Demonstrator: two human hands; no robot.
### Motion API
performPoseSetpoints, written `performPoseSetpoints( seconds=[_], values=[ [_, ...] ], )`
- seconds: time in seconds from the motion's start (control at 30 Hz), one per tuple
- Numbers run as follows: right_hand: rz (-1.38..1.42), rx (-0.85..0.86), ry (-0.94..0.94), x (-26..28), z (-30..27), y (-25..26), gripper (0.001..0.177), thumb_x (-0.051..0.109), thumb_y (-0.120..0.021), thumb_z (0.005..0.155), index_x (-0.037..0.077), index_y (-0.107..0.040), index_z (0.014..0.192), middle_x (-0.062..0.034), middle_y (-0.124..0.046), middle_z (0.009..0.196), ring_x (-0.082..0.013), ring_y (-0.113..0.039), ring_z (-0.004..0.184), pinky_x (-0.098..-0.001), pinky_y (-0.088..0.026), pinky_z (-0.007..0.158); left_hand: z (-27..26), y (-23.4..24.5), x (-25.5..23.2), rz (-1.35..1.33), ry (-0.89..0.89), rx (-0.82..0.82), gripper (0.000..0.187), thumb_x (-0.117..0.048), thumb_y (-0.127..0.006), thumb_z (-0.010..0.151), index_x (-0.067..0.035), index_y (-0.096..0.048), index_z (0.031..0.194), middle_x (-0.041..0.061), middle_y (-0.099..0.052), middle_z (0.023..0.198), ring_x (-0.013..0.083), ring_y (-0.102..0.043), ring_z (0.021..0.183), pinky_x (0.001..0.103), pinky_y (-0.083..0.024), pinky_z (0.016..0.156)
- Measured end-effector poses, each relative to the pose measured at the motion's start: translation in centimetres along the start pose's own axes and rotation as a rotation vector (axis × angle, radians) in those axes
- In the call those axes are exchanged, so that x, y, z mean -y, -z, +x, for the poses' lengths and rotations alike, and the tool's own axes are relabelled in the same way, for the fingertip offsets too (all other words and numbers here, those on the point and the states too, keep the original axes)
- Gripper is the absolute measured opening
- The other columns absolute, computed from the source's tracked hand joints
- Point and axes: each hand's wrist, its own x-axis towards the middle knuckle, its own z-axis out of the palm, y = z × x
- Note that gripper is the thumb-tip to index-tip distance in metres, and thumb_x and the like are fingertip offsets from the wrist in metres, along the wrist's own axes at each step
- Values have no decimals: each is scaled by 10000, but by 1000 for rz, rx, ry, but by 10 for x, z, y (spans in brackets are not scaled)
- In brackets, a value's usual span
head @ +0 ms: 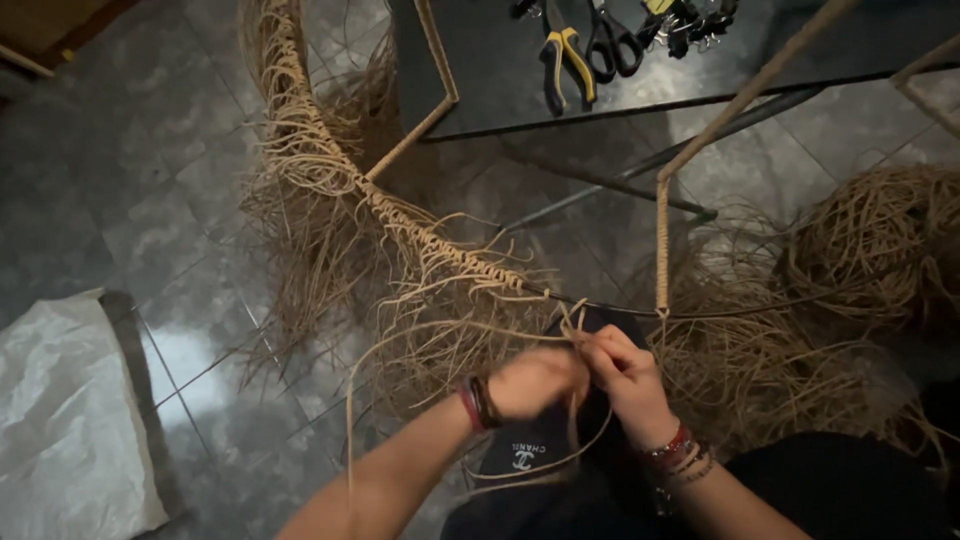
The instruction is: Tying strands of dried grass or rope onto a circular frame to create a decorative item
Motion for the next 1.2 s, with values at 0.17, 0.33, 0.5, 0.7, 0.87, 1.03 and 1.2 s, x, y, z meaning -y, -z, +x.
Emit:
performPoseSetpoints(
  seconds=[0.17, 0.33, 0.5, 0.7, 0.87, 1.03, 1.2],
  values=[
    [47, -13, -64, -5, -4, -6, 196, 142, -579, 1020, 18, -727, 1054, 12, -440, 799, -87, -442, 669, -261, -366, 588, -35, 2, -1, 227, 434, 443, 274, -341, -559, 932, -155, -717, 1055, 93, -746, 1079, 308, -699, 1018, 465, -541, 861],
    [58, -33, 3, -5, -2, -16, 211, 124, -596, 1015, -3, -762, 980, 8, -461, 765, -80, -446, 643, -239, -378, 562, -18, -3, 5, -597, 618, -308, 261, -240, -555, 1068, -126, -667, 862, 6, -653, 843, 101, -635, 706, 237, -469, 621],
    [325, -22, -118, -4, -4, -26, 237, 148, -580, 1033, -8, -737, 1120, 40, -339, 629, -67, -320, 517, -253, -286, 465, -43, 48, -21, 656, 929, 1026, 437, -347, -387, 1113, -173, -573, 1467, -2, -572, 1487, 286, -460, 1425, 662, -166, 1173],
    [561, -143, -319, -48, -7, -46, 270, 111, -636, 986, -35, -714, 1199, 10, -399, 626, -97, -370, 515, -236, -269, 448, -8, 56, -65, 96, 282, -636, 396, -89, -518, 1003, -143, -618, 1383, 115, -687, 1304, 307, -626, 1209, 421, -470, 1093],
    [601, -178, -285, -21, -10, -41, 308, 127, -565, 1025, -75, -716, 1203, -9, -393, 571, -115, -329, 491, -297, -265, 457, 5, 48, -55, 242, 249, -653, 442, -320, -547, 1067, -69, -549, 1432, 131, -628, 1382, 340, -608, 1204, 443, -445, 1065],
    [809, -183, -213, -32, -12, -45, 288, 115, -597, 1015, 1, -679, 1267, 20, -293, 605, -128, -299, 520, -310, -270, 471, 24, 74, -47, 644, 5, -743, 268, -272, -649, 1050, -132, -689, 1275, 26, -681, 1275, 309, -614, 1208, 501, -525, 1008],
    [776, -168, -145, -3, -8, -50, 65, 103, -519, 1045, 63, -524, 1096, 24, -231, 606, -78, -208, 453, -246, -169, 394, 41, 88, -34, 509, -30, -789, 101, -129, -604, 1050, -69, -654, 986, 35, -640, 803, 257, -584, 700, 384, -478, 778]
  ],
)
